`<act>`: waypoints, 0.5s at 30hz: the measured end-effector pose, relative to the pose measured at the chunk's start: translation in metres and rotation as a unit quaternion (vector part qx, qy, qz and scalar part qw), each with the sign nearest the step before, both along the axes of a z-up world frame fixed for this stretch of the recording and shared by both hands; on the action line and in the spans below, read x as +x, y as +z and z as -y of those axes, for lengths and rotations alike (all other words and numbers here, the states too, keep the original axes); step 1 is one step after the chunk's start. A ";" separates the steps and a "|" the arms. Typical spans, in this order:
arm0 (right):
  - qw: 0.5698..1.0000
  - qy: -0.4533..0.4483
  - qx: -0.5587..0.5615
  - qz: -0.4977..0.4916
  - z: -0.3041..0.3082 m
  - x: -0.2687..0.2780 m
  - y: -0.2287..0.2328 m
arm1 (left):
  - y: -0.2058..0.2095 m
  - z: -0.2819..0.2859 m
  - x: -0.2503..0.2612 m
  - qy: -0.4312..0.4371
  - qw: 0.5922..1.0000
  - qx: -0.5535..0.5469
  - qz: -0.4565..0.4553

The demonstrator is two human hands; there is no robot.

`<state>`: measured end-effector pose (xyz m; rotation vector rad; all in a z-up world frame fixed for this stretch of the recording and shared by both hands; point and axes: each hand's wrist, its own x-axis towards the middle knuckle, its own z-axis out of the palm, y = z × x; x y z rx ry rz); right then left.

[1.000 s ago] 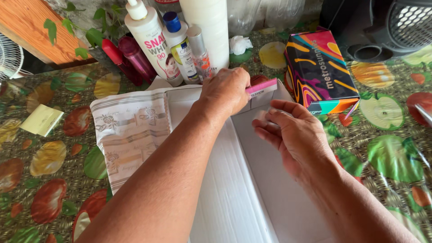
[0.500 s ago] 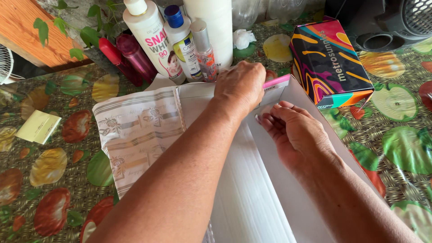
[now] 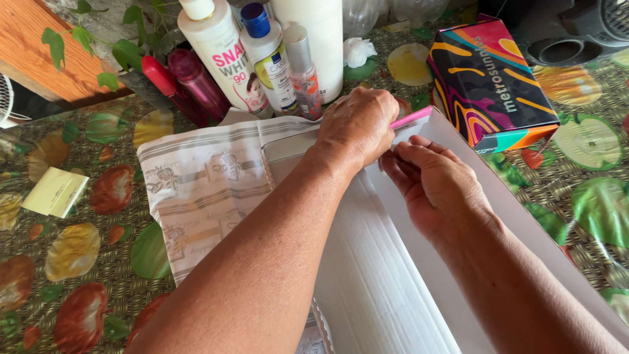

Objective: The person assembles a white cardboard box by folding its flaps and securing them with tape. They use scissors to cut the tape and repeatedly apply tape to the box edges to hold the structure together.

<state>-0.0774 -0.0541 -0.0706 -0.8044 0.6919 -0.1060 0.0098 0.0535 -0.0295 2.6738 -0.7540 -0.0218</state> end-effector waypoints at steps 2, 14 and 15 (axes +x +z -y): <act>1.000 0.002 0.000 0.000 0.000 0.003 -0.002 | 0.000 -0.001 0.001 -0.004 1.000 0.002 -0.013; 0.999 -0.026 -0.025 -0.020 0.003 -0.003 -0.003 | -0.014 0.001 0.014 -0.032 0.998 -0.054 -0.003; 0.999 -0.030 -0.027 -0.017 0.005 -0.004 -0.003 | -0.014 0.002 0.015 -0.028 0.998 -0.057 -0.007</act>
